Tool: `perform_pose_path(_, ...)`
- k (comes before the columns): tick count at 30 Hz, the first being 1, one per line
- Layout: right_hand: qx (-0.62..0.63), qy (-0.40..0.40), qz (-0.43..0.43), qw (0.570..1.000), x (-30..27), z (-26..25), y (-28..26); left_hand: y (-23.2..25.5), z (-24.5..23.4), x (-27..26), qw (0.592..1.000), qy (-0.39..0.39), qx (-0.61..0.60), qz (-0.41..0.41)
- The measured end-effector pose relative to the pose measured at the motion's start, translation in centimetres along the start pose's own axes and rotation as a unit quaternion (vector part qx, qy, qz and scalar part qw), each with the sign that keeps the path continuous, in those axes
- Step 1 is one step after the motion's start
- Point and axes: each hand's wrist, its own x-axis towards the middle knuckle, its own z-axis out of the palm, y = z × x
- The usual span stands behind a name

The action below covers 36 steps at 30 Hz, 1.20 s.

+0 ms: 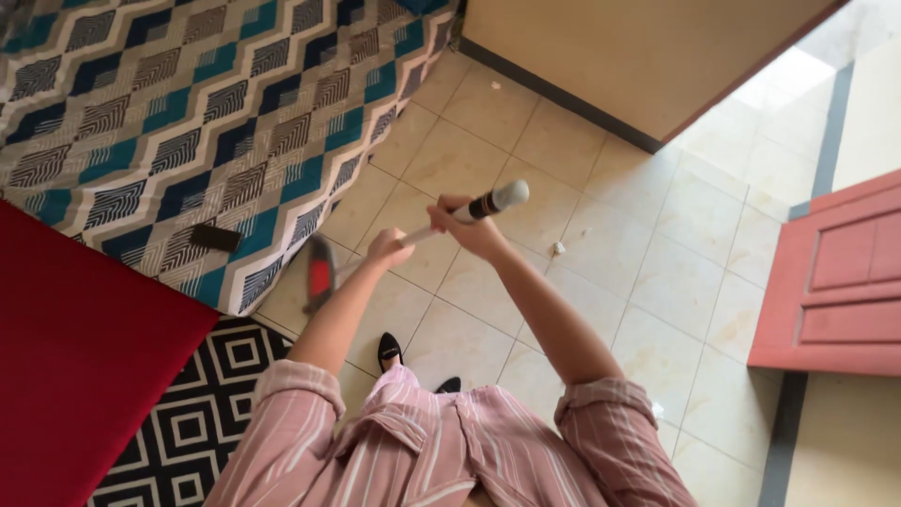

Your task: Sweeping scraps of paper from a tiled floor into a pile using a broom.

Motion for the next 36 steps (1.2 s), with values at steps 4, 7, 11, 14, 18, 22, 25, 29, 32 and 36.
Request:
perform_pose_path(4, -0.062, 0.014, 0.031, 0.997, 0.8, -0.9, -3.6, 2.6, 1.1, 2.4, 0.998, 0.043, -0.052, 0.014)
perform_pose_path(7, -0.121, 0.039, 0.056, 0.99, 0.7, -1.9, -7.3, 6.7, 2.1, 3.7, 0.992, 0.03, -0.1, 0.069)
perform_pose_path(11, -0.244, 0.045, 0.07, 0.966, 1.4, -2.3, -8.0, 11.3, 6.4, 6.3, 0.961, -0.004, -0.246, 0.125)
perform_pose_path(14, -0.299, 0.037, 0.088, 0.95, 2.0, -2.0, -8.0, 11.6, 5.8, 5.1, 0.946, -0.002, -0.291, 0.143)
perform_pose_path(18, -0.286, 0.046, 0.197, 0.937, 2.8, -1.7, -13.1, 17.6, 3.5, 4.4, 0.941, -0.033, -0.284, 0.179)
perform_pose_path(22, -0.216, 0.086, 0.169, 0.958, 2.3, -4.8, -13.1, 18.0, -1.1, 2.9, 0.934, -0.053, -0.276, 0.221)
perform_pose_path(25, -0.226, 0.137, 0.033, 0.964, 1.7, -6.9, -16.3, 20.4, -1.8, 2.6, 0.93, -0.06, -0.274, 0.239)
perform_pose_path(29, -0.035, 0.183, -0.054, 0.981, 2.7, -7.4, -18.4, 17.6, -5.2, 2.0, 0.945, -0.011, -0.194, 0.263)
perform_pose_path(32, 0.034, 0.177, -0.039, 0.983, 5.6, -7.4, -13.8, 12.3, -5.0, 3.8, 0.96, 0.03, -0.159, 0.229)
perform_pose_path(36, 0.067, 0.139, 0.022, 0.988, 9.6, -5.7, -4.3, 4.4, -4.2, 6.8, 0.985, 0.034, -0.109, 0.129)
